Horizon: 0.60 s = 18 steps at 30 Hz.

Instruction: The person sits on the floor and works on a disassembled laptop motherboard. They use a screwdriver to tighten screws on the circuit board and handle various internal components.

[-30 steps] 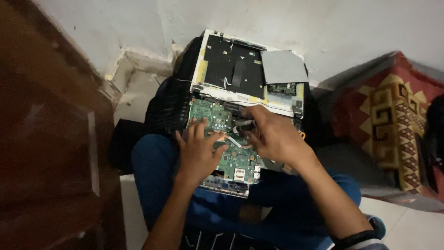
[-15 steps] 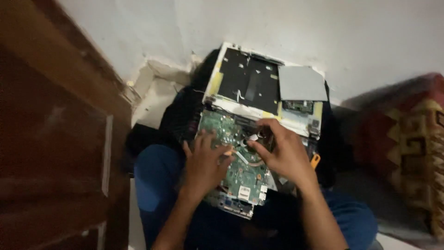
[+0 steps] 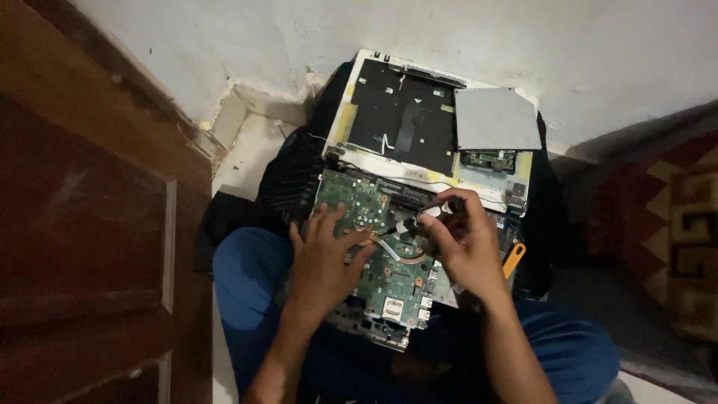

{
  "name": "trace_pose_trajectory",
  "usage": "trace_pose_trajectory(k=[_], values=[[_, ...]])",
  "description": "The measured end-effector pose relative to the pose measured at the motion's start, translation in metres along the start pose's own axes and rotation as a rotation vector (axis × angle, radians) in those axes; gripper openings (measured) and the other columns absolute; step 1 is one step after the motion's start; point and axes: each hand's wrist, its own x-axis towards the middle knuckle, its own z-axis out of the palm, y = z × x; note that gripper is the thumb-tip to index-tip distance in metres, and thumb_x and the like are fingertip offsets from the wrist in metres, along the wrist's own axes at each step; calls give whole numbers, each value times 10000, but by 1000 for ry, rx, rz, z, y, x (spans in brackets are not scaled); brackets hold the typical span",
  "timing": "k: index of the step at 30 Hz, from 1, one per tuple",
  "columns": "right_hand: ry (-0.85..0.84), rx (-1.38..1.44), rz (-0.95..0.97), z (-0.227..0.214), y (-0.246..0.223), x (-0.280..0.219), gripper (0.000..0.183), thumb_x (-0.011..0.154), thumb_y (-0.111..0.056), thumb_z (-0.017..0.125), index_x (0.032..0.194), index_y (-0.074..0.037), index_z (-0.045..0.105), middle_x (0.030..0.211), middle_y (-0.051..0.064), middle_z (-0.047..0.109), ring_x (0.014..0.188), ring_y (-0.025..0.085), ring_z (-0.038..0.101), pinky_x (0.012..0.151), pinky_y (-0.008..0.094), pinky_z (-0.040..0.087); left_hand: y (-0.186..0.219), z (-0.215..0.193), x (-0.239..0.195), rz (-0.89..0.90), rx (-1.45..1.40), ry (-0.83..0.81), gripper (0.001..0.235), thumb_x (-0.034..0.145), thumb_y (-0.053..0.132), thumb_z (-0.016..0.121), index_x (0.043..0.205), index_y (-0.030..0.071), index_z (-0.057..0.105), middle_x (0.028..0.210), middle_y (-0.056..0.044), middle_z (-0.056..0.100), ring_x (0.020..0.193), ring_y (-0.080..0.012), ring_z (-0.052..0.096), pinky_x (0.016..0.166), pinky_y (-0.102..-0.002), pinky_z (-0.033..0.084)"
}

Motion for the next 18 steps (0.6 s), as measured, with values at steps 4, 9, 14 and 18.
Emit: trace_pose_trajectory(k=[4, 9, 14, 18], values=[[76, 88, 27, 7, 4, 0, 323, 885, 22, 769, 1159, 15, 599, 866, 190, 650, 676, 279, 684, 583, 392, 562, 1, -2, -1, 23, -23, 22, 292, 979, 340, 677, 1155, 134, 787, 1366, -262, 556, 1352, -522, 447, 1017, -905, 159], [134, 248, 82, 11, 23, -4, 283, 919, 24, 739, 1161, 10, 593, 905, 128, 602, 666, 183, 616, 586, 320, 538, 1, -2, -1, 37, -21, 50, 309, 975, 344, 687, 1157, 113, 784, 1334, -263, 577, 1336, -522, 461, 1004, -919, 139], [99, 382, 119, 7, 15, -2, 294, 923, 15, 724, 1187, 21, 594, 781, 88, 588, 597, 171, 663, 532, 257, 531, 19, -17, -1, 49, -125, 82, 305, 957, 315, 714, 1119, 66, 785, 1282, -263, 643, 1325, -560, 485, 1020, -920, 101], [115, 455, 131, 1, 33, 0, 300, 910, 5, 740, 1174, 12, 599, 811, 91, 605, 624, 175, 691, 552, 261, 558, 8, 9, 3, 174, -140, 165, 159, 981, 245, 709, 987, 123, 812, 1004, -98, 715, 1090, -376, 667, 1053, -795, 304]])
